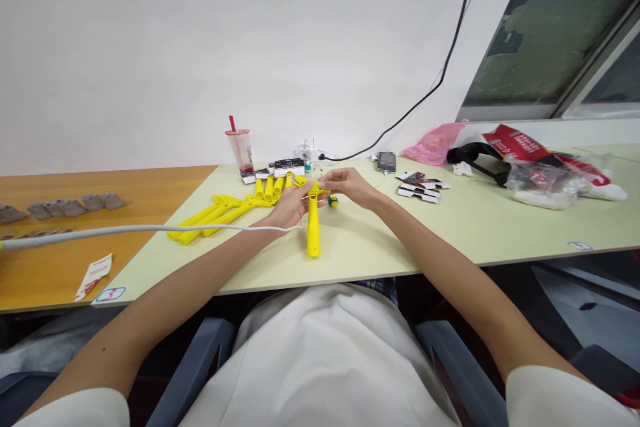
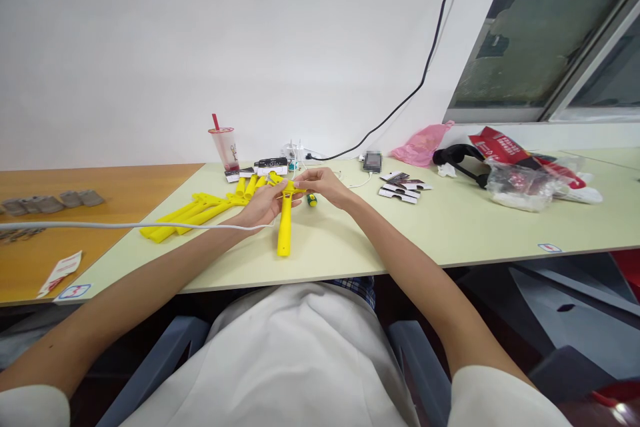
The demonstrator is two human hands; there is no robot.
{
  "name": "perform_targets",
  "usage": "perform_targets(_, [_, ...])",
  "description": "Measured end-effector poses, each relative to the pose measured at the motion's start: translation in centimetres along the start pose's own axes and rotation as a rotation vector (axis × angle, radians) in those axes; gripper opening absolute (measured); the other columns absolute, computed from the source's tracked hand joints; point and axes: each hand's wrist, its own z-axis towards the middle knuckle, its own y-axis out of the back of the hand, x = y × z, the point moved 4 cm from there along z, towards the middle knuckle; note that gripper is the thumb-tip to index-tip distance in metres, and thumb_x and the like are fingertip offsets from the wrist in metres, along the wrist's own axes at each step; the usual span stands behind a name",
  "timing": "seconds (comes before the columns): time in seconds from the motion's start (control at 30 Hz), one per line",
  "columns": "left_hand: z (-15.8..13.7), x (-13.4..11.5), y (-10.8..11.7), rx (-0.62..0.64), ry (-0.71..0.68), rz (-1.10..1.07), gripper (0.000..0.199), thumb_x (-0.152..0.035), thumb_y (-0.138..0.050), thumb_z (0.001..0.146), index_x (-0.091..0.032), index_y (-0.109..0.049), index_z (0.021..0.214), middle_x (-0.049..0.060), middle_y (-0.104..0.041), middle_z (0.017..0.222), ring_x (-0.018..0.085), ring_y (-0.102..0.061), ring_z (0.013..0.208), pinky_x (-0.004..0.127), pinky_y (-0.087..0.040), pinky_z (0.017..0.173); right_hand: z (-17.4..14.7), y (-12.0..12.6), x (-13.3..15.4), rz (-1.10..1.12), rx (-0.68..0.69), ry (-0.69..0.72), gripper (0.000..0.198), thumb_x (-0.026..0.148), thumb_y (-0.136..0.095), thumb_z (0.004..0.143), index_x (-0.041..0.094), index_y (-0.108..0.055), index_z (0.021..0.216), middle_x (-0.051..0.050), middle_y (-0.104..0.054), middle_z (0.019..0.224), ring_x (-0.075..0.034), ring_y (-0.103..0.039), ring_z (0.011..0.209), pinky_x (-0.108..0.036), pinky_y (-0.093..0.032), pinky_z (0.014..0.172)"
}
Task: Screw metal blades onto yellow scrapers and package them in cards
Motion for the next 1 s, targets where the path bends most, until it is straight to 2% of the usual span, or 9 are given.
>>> perform_targets(0.3, [-0.33,-0.32,-0.33,0.013,-0.004,0.022,0.007,-0.012,-0.070,0.109,-0.008,-0.076,0.107,0.016,-0.085,0.103,0.026,-0.086,0.110,0.046,-0.067,0.112,-0.16,0.07,0.23,-0.020,-0.042,0.055,0.052,0.053,-0.106,0.067,0.021,-0.084,0.101,-0.005,-0.085,0.100,-0.019,-0.078,0.089,-0.032,-0.063,0.081])
perform_targets(0.63, [-0.26,-0.46,-0.21,0.006,-0.036,0.023,0.001,-0.009,-0.077,0.102,-0.009,-0.076,0.103,0.015,-0.085,0.105,0.027,-0.086,0.111,0.048,-0.066,0.114,-0.27,-0.13,0.47,-0.086,-0.032,0.054,0.048,0.060,-0.101,0.073,0.021,-0.085,0.095,-0.004,-0.084,0.095,-0.019,-0.077,0.090,-0.033,-0.063,0.085])
perform_targets(1.0, [-0.55,-0.52,-0.36,0.025,-0.062,0.059,0.010,-0.002,-0.084,0.092,-0.009,-0.076,0.093,0.016,-0.085,0.108,0.029,-0.084,0.117,0.048,-0.063,0.117,-0.20,0.00,0.49,-0.070,-0.047,0.066,0.047,0.059,-0.104,0.068,0.019,-0.086,0.086,-0.005,-0.083,0.089,-0.019,-0.076,0.086,-0.035,-0.064,0.087])
